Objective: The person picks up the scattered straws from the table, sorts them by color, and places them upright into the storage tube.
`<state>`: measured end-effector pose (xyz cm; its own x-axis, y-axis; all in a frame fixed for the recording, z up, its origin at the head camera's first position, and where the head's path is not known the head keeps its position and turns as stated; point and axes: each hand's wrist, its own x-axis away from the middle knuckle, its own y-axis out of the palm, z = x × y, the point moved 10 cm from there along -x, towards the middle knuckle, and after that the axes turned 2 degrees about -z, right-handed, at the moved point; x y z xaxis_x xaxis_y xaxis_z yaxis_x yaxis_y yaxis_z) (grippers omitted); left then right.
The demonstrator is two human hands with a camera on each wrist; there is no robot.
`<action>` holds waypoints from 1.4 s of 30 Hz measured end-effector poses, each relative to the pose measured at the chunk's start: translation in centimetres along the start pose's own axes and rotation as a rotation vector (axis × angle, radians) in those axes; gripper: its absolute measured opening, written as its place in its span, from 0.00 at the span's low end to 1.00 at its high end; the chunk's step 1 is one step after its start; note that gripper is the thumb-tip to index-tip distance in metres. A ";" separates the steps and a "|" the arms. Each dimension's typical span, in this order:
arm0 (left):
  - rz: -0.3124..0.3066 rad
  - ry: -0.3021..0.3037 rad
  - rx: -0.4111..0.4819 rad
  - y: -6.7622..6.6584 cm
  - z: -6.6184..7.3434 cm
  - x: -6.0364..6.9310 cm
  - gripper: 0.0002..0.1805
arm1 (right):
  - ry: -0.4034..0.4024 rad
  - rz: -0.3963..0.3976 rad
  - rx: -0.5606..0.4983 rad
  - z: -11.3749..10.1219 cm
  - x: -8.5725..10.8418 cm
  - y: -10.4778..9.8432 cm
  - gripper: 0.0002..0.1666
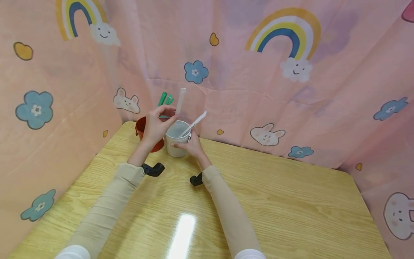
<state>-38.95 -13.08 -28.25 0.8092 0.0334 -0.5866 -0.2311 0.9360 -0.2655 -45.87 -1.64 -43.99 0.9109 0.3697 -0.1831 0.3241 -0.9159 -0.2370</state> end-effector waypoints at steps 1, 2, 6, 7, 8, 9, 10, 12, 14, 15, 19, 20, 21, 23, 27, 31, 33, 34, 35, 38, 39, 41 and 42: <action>-0.008 -0.002 -0.005 0.3 -0.3 0.1 0.11 | -0.001 -0.004 -0.002 0.0 0.0 0.1 0.50; -0.020 -0.007 -0.016 0.6 -0.7 0.2 0.11 | -0.001 -0.008 -0.005 -0.1 0.0 0.1 0.50; -0.090 0.006 -0.086 1.9 -1.6 0.6 0.11 | -0.035 -0.047 -0.034 -1.0 0.3 0.4 0.50; -0.111 0.011 -0.104 2.2 -1.7 0.7 0.11 | -0.046 -0.058 -0.044 -1.4 0.4 0.5 0.50; -0.128 0.017 -0.124 2.5 -1.9 0.8 0.11 | -0.055 -0.068 -0.053 -1.8 0.5 0.5 0.50; -0.143 0.020 -0.137 2.8 -2.0 0.9 0.11 | -0.063 -0.076 -0.061 -2.2 0.6 0.5 0.49; -0.155 0.018 -0.151 3.0 -2.2 0.9 0.12 | -0.067 -0.082 -0.070 -2.5 0.8 0.5 0.49; -0.171 0.001 -0.175 3.4 -2.6 1.1 0.12 | -0.067 -0.086 -0.067 -3.0 1.0 0.5 0.48; -0.185 -0.025 -0.201 3.7 -3.2 1.2 0.13 | -0.057 -0.091 -0.067 -3.1 1.1 0.5 0.48; -0.194 -0.042 -0.211 3.8 -3.5 1.3 0.13 | -0.049 -0.090 -0.062 -3.2 1.1 0.5 0.48; -0.250 -0.110 -0.242 4.3 -4.5 1.8 0.14 | -0.012 -0.084 -0.048 -3.0 1.3 0.5 0.46; -0.264 -0.123 -0.242 4.5 -4.7 1.9 0.14 | -0.002 -0.081 -0.042 -3.0 1.3 0.5 0.46; -0.276 -0.135 -0.243 4.6 -4.9 2.0 0.14 | 0.006 -0.078 -0.037 -2.9 1.3 0.4 0.46; -0.294 -0.149 -0.245 4.8 -5.1 2.1 0.14 | 0.014 -0.076 -0.034 -2.9 1.4 0.4 0.46; -0.306 -0.142 -0.255 5.1 -5.1 2.1 0.14 | 0.028 -0.079 -0.035 -3.0 1.5 0.3 0.48; -0.317 -0.122 -0.260 5.2 -4.9 2.2 0.15 | 0.026 -0.086 -0.060 -2.7 1.4 0.4 0.49; -0.317 -0.114 -0.253 5.2 -4.7 2.4 0.15 | 0.020 -0.088 -0.064 -2.3 1.2 0.4 0.50; -0.316 -0.112 -0.249 5.2 -4.5 2.4 0.15 | 0.026 -0.084 -0.060 -1.9 1.1 0.4 0.50; -0.317 -0.112 -0.244 5.2 -4.4 2.5 0.15 | 0.034 -0.080 -0.049 -1.5 0.9 0.4 0.50; -0.327 -0.117 -0.231 5.2 -4.1 2.9 0.15 | 0.050 -0.058 -0.010 -0.3 0.5 0.2 0.50; -0.332 -0.118 -0.231 5.3 -4.0 3.0 0.15 | 0.057 -0.051 -0.002 0.1 0.3 0.1 0.50; -0.341 -0.126 -0.223 5.4 -3.9 3.4 0.16 | 0.043 -0.040 0.017 0.3 0.3 0.1 0.47; -0.346 -0.128 -0.223 5.5 -3.7 3.6 0.16 | 0.033 -0.040 0.015 0.3 0.2 0.1 0.46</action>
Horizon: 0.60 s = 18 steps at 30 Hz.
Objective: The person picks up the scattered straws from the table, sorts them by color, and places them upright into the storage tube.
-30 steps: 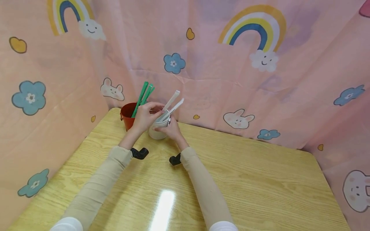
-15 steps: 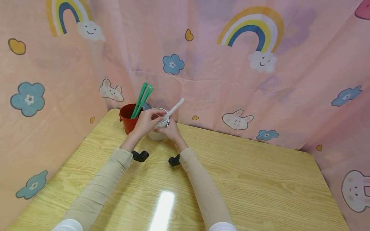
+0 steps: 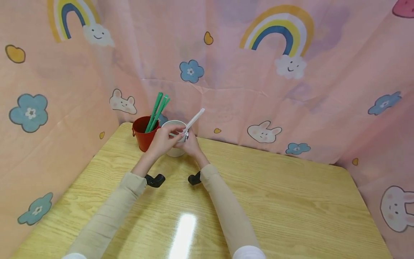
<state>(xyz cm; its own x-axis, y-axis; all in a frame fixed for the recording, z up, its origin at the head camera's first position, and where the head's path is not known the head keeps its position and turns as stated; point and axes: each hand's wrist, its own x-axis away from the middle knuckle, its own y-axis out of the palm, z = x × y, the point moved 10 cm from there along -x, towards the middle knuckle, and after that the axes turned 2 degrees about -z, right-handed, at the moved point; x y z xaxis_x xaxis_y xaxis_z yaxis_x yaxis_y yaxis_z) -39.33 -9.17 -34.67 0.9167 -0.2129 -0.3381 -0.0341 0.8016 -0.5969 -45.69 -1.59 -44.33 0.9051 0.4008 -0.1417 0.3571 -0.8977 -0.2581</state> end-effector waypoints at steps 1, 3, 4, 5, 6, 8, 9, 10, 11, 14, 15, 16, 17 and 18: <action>-0.002 0.003 0.000 0.1 0.1 0.1 0.17 | -0.009 0.002 0.004 0.0 0.0 -0.1 0.44; -0.004 0.011 0.004 0.2 0.3 0.4 0.17 | -0.017 0.006 0.003 0.0 0.0 -0.1 0.42; -0.006 0.016 0.006 0.3 0.3 0.6 0.18 | -0.014 0.007 0.000 0.0 0.0 -0.1 0.42; -0.007 0.017 0.003 0.4 0.3 0.8 0.18 | -0.015 0.005 -0.004 0.1 0.0 0.0 0.42; -0.009 0.024 0.003 0.4 0.3 1.0 0.18 | -0.015 0.003 -0.007 0.1 0.0 0.2 0.41; -0.009 0.023 0.004 0.5 0.1 1.5 0.18 | -0.014 -0.002 0.002 0.1 0.1 0.6 0.40; -0.006 0.019 0.004 0.5 -0.1 1.7 0.18 | -0.023 -0.015 0.015 0.0 0.1 0.9 0.40; -0.005 0.012 0.002 0.4 -0.3 2.0 0.17 | -0.031 -0.030 0.036 -0.2 0.1 1.2 0.39; -0.005 0.007 0.004 0.4 -0.5 2.3 0.17 | -0.045 -0.042 0.069 -0.5 0.3 1.5 0.39; -0.013 0.000 0.019 0.3 -0.9 2.7 0.17 | -0.046 -0.089 0.145 -1.8 1.2 1.8 0.43; -0.018 0.000 0.018 0.4 -1.0 2.8 0.17 | -0.048 -0.097 0.169 -2.0 1.5 1.6 0.46; -0.024 0.005 0.017 0.4 -0.9 2.9 0.17 | -0.038 -0.095 0.196 -2.1 1.8 1.2 0.50; -0.029 0.014 0.010 0.4 -0.8 2.9 0.17 | -0.024 -0.097 0.212 -2.3 2.3 0.8 0.54; -0.029 0.026 -0.001 0.4 -0.6 2.9 0.17 | -0.010 -0.098 0.231 -2.4 2.6 0.3 0.56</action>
<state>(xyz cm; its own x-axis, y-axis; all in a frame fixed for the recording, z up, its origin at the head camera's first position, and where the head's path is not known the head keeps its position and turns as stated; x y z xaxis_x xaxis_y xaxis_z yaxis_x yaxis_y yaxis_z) -36.94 -9.77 -36.30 0.9065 -0.2507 -0.3396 -0.0080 0.7942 -0.6076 -42.66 -1.28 -42.51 0.8663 0.4863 -0.1142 0.3796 -0.7896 -0.4821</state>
